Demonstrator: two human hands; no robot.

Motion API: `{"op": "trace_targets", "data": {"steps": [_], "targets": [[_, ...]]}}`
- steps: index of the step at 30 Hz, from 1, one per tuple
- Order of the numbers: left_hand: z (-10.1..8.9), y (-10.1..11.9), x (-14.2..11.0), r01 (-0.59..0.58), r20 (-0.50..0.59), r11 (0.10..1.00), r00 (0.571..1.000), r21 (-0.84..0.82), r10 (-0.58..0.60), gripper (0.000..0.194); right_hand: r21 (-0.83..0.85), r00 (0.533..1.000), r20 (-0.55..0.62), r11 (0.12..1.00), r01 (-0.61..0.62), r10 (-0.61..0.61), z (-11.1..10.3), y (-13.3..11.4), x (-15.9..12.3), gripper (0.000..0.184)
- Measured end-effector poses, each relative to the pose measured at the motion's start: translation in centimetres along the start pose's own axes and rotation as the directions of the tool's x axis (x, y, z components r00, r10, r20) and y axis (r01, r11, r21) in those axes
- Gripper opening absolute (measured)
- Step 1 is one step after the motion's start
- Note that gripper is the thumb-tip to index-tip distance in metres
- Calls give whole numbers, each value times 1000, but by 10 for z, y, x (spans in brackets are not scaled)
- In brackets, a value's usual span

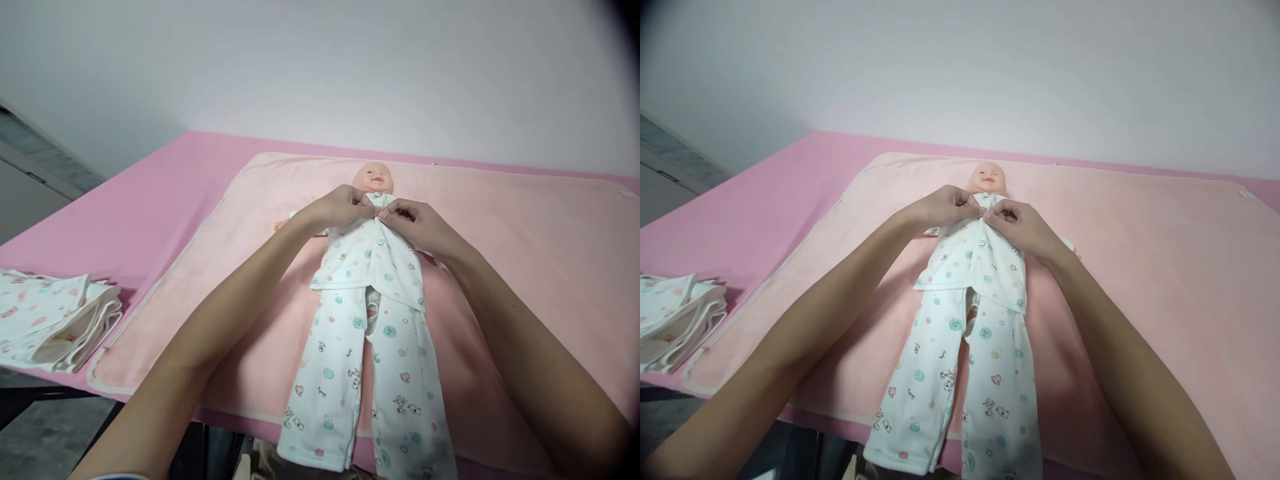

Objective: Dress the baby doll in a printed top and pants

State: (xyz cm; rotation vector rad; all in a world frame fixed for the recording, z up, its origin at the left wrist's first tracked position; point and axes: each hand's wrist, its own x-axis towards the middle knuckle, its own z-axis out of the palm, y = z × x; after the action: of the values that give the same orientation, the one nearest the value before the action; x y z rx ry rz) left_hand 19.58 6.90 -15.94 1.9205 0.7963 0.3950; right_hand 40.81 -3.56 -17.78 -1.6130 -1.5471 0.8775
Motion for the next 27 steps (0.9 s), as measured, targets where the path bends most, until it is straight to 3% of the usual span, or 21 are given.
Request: {"op": "trace_targets", "data": {"steps": [6, 12, 19, 27], "targets": [[-3, 1, -1, 2, 13, 999, 1000, 37, -2, 23, -17, 999, -20, 999, 50, -51, -1, 6, 4, 39], [-4, 3, -3, 27, 16, 999, 999, 28, -28, 28, 74, 995, 85, 996, 46, -52, -13, 7, 2, 42], [-15, 12, -9, 24, 103, 997, 994, 73, -31, 23, 25, 999, -30, 999, 46, -45, -7, 4, -1, 35], [-6, -3, -3, -48, 23, 997, 999, 66, 47, 22, 69, 998, -48, 997, 41, -38, -5, 7, 0, 32]]}}
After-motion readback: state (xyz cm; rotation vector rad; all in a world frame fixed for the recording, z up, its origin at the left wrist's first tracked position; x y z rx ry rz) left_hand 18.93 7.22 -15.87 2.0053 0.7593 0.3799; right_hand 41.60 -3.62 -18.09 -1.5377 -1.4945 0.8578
